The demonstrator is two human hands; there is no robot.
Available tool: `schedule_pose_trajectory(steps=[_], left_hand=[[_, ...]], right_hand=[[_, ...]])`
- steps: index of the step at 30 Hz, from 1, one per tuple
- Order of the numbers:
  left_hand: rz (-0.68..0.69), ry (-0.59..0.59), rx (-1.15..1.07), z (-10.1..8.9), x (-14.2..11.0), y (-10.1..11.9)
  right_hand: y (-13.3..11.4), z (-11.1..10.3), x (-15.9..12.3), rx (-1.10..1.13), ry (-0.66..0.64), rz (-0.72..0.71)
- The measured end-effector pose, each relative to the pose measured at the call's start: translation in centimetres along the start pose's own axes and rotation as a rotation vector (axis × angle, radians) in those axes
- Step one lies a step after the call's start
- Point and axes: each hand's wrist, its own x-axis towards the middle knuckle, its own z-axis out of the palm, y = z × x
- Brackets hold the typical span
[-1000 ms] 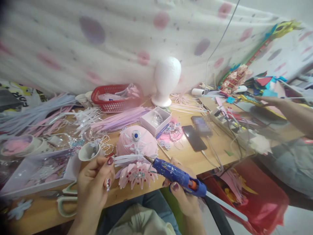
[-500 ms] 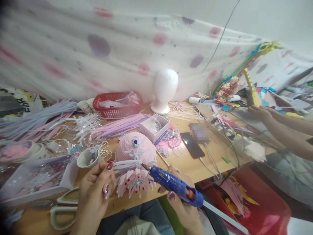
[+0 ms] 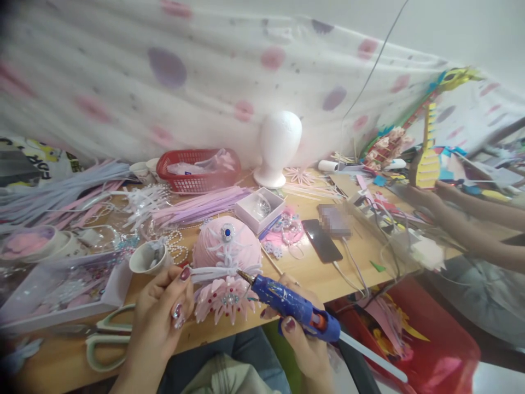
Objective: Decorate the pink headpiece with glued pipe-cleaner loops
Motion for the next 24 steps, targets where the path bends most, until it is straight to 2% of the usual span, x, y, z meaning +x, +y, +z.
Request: schedule_pose_trajectory(steps=[7, 15, 20, 24], left_hand=[[-0.019, 0.029, 0.007, 0.6, -0.5, 0.7], [-0.038, 0.015, -0.013, 0.6, -0.3, 0.4], [0.09, 0.017, 0.121, -0.1, -0.2, -0.1], [0.121, 0.033, 0.145, -0.4, -0.3, -0.3]], right_hand=[[0.0, -0.3, 0.1, 0.096, -0.078, 0.038], [-1.5, 0.1, 1.3, 0.113, -0.062, 0.04], [-1.8, -0.1, 1.6, 0.118, -0.112, 0.02], [-1.7, -0.3, 1.6, 0.108, -0.1, 0.031]])
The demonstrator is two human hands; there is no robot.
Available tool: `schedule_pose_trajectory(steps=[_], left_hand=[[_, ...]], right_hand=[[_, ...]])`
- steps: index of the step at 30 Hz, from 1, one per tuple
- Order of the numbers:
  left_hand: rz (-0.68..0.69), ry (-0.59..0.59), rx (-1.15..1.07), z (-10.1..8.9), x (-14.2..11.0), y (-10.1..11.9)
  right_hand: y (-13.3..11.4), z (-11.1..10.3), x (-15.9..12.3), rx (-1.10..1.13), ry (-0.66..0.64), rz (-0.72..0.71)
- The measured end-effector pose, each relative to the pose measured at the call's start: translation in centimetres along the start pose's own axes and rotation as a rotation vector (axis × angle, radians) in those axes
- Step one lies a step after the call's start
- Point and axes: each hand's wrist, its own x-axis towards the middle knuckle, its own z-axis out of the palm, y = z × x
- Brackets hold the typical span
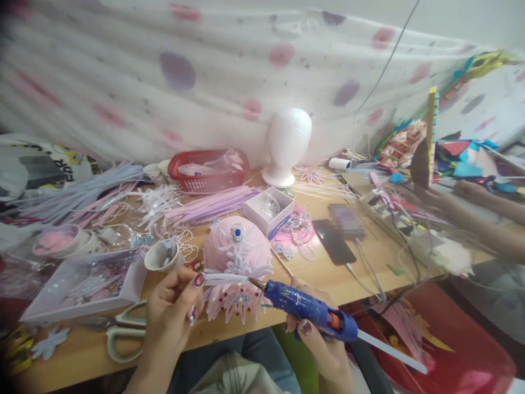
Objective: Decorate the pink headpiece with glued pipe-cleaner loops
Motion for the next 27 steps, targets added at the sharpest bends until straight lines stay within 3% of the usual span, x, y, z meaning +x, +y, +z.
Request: schedule_pose_trajectory(steps=[10, 18, 24, 27], left_hand=[[-0.04, 0.045, -0.083, 0.7, -0.2, 0.2], [-0.132, -0.038, -0.141, 1.2, -0.4, 0.8], [-0.107, 0.009, -0.163, 1.1, -0.5, 0.7], [-0.068, 0.045, -0.132, 1.1, -0.5, 0.6]], right_hand=[[2.4, -1.1, -1.3, -0.03, -0.022, 0.01], [0.7, -0.1, -0.2, -0.018, -0.028, 0.023], [1.2, -0.4, -0.5, -0.005, -0.016, 0.007], [0.9, -0.8, -0.5, 0.008, -0.105, -0.027]])
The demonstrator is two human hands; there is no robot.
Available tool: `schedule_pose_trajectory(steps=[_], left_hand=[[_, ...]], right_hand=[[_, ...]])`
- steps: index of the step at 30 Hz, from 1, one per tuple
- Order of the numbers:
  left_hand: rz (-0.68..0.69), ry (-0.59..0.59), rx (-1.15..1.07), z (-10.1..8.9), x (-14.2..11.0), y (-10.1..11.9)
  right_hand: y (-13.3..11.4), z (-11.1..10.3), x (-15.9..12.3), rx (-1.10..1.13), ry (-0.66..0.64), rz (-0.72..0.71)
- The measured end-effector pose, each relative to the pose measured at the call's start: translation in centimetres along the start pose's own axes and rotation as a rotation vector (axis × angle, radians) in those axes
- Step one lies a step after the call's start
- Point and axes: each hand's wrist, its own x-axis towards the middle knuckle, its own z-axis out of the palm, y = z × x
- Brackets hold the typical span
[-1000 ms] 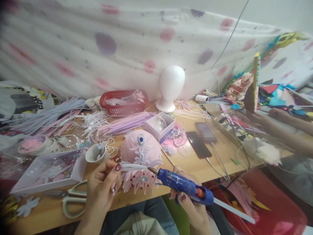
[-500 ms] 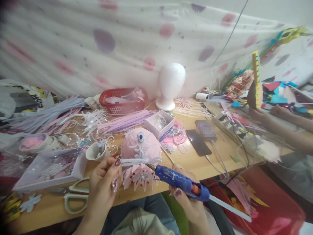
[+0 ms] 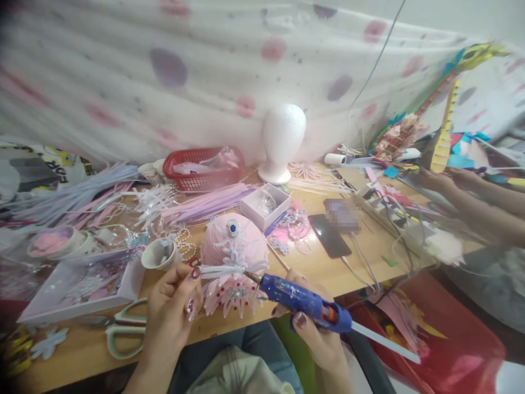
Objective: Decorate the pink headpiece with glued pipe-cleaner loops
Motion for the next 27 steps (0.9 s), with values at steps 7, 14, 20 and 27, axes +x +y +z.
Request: schedule_pose_trajectory(steps=[7, 14, 20, 27], left_hand=[[-0.05, -0.02, -0.07, 0.4, -0.2, 0.6], [0.061, -0.004, -0.027, -1.4, 1.2, -0.2], [0.14, 0.052, -0.018, -2.6, 2.5, -0.3], [0.305, 0.093, 0.158, -3.2, 2.9, 0.7]], right_hand=[[-0.4, -1.8, 0.0, -0.237, 0.045, 0.045], [3.1, -5.7, 1.6, -0.618, 0.717, 0.433], [6.3, -8.0, 4.5, -0.817, 0.598, 0.488], [5.3, -7.9, 2.0, -0.875, 0.625, 0.549]])
